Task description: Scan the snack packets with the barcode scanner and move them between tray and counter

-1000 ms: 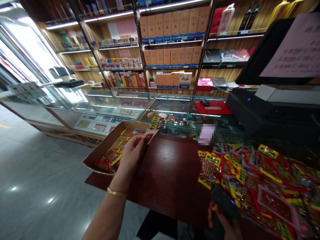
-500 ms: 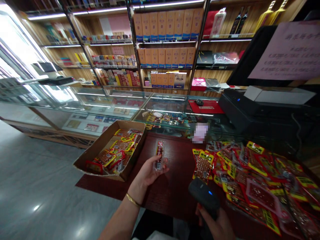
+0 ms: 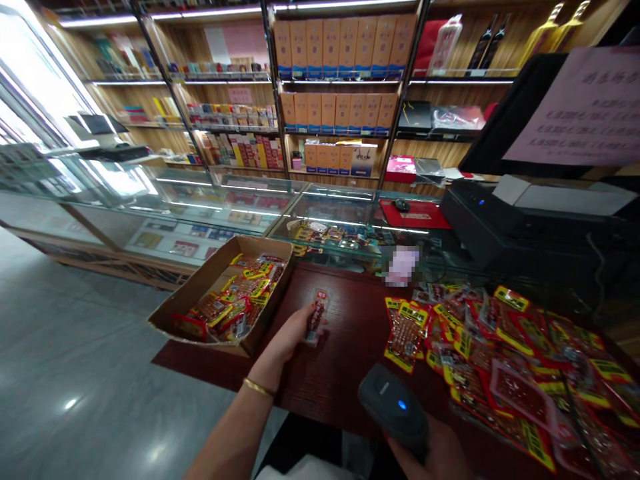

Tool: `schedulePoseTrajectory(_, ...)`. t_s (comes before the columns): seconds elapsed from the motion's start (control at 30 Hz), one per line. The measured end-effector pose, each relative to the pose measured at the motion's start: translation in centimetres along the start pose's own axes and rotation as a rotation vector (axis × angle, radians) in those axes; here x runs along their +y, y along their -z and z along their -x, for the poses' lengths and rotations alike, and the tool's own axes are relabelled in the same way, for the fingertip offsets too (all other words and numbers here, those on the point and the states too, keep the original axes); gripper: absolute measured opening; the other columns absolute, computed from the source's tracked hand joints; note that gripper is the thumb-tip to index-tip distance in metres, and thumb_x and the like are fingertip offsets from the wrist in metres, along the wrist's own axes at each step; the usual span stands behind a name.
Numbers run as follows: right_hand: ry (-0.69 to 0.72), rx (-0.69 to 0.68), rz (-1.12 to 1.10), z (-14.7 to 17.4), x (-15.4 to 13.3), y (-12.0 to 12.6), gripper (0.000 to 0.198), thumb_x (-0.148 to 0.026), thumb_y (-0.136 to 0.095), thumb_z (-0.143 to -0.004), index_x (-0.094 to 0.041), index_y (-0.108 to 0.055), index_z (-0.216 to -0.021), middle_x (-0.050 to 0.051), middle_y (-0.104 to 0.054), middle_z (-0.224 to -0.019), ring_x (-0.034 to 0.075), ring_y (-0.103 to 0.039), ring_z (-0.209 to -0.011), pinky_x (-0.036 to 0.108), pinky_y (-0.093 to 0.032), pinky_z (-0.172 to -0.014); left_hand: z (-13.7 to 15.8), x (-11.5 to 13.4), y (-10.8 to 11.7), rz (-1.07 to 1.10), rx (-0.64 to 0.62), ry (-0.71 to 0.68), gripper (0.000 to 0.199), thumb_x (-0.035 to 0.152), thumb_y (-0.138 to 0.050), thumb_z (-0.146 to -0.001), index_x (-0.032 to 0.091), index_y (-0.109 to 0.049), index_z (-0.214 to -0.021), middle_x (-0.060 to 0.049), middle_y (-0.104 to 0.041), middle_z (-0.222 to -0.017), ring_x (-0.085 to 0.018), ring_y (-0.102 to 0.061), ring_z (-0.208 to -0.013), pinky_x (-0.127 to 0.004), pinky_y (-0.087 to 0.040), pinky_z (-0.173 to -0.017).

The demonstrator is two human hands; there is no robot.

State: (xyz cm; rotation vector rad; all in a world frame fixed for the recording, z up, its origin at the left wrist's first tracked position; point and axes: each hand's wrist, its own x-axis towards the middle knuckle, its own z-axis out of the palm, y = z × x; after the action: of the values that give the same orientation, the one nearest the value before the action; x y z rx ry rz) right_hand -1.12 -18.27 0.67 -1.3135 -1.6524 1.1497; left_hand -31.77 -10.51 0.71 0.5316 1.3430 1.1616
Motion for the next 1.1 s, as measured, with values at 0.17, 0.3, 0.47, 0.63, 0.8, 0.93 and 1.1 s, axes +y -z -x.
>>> schedulePoseTrajectory(0.17, 0.029, -0.225, 0.047, -0.3, 0.8, 0.3, 0.036, -0.029, -0.078, -0.072, -0.028, -0.085, -0.107, 0.011, -0.085, -0.102, 0.038, -0.079, -0.095, 0.043, -0.06, -0.087, -0.3, -0.2, 0.8, -0.243, -0.091, 0.068, 0.029, 0.042, -0.064, -0.087, 0.015, -0.075, -0.084, -0.012, -0.079, -0.079, -0.02, -0.067, -0.06, -0.027, -0.046, -0.052)
schedulePoseTrajectory(0.3, 0.005, -0.306, 0.086, -0.5, 1.4, 0.6, 0.044, -0.021, -0.078, -0.07, -0.028, -0.083, -0.113, 0.011, -0.084, -0.109, 0.038, -0.078, -0.102, 0.043, -0.059, -0.092, -0.6, -0.5, 0.9, -0.261, -0.101, 0.054, 0.028, 0.042, -0.066, -0.085, 0.016, -0.076, -0.081, -0.013, -0.08, -0.085, -0.022, -0.069, -0.067, -0.028, -0.046, -0.054)
schedulePoseTrajectory(0.47, 0.01, -0.257, 0.076, -0.3, 1.6, 0.6, 0.045, -0.021, -0.078, -0.07, -0.029, -0.083, -0.114, 0.011, -0.084, -0.108, 0.038, -0.078, -0.099, 0.044, -0.059, -0.09, -0.9, -0.8, 0.4, -0.258, -0.109, 0.083, 0.032, 0.046, -0.065, -0.087, 0.015, -0.075, -0.084, -0.011, -0.079, -0.082, -0.018, -0.067, -0.062, -0.026, -0.045, -0.052)
schedulePoseTrajectory(0.63, -0.02, -0.234, 0.066, -0.7, 0.1, 0.6, 0.046, -0.02, -0.079, -0.071, -0.029, -0.082, -0.117, 0.011, -0.083, -0.112, 0.038, -0.077, -0.102, 0.045, -0.057, -0.092, -0.4, -0.5, -0.5, -0.199, -0.143, 0.111, 0.034, 0.049, -0.069, -0.085, 0.015, -0.072, -0.091, -0.009, -0.077, -0.083, -0.015, -0.065, -0.056, -0.023, -0.042, -0.048)
schedulePoseTrajectory(0.8, -0.101, -0.078, -0.141, -0.9, 0.8, -0.5, 0.02, -0.039, -0.079, -0.079, -0.019, -0.082, -0.081, 0.009, -0.082, -0.074, 0.029, -0.075, -0.071, 0.037, -0.059, -0.074, -0.6, -0.5, -2.6, -0.128, -0.156, 0.001, 0.029, 0.035, -0.078, -0.079, 0.02, -0.064, -0.1, -0.003, -0.076, -0.084, -0.015, -0.068, -0.061, -0.021, -0.046, -0.053)
schedulePoseTrajectory(0.93, -0.216, 0.136, -0.614, -1.3, 4.3, -1.2, 0.041, -0.055, -0.086, -0.073, -0.015, -0.076, -0.079, 0.004, -0.073, -0.059, 0.015, -0.061, -0.043, 0.025, -0.048, -0.046, -2.1, -0.3, -7.3, -0.115, -0.278, -0.142, 0.036, 0.031, -0.081, -0.077, 0.019, -0.072, -0.109, -0.003, -0.076, -0.09, -0.016, -0.068, -0.069, -0.023, -0.05, -0.061)
schedulePoseTrajectory(1.1, -0.169, 0.257, -0.832, -1.2, 7.0, -0.9, 0.05, -0.066, -0.083, -0.069, -0.018, -0.072, -0.081, 0.0, -0.069, -0.057, 0.012, -0.057, -0.039, 0.022, -0.044, -0.04, -3.1, -0.9, -16.0, -0.225, -0.584, -0.243, 0.029, 0.031, -0.071, -0.085, 0.018, -0.078, -0.11, -0.008, -0.078, -0.098, -0.02, -0.071, -0.081, -0.03, -0.056, -0.075)
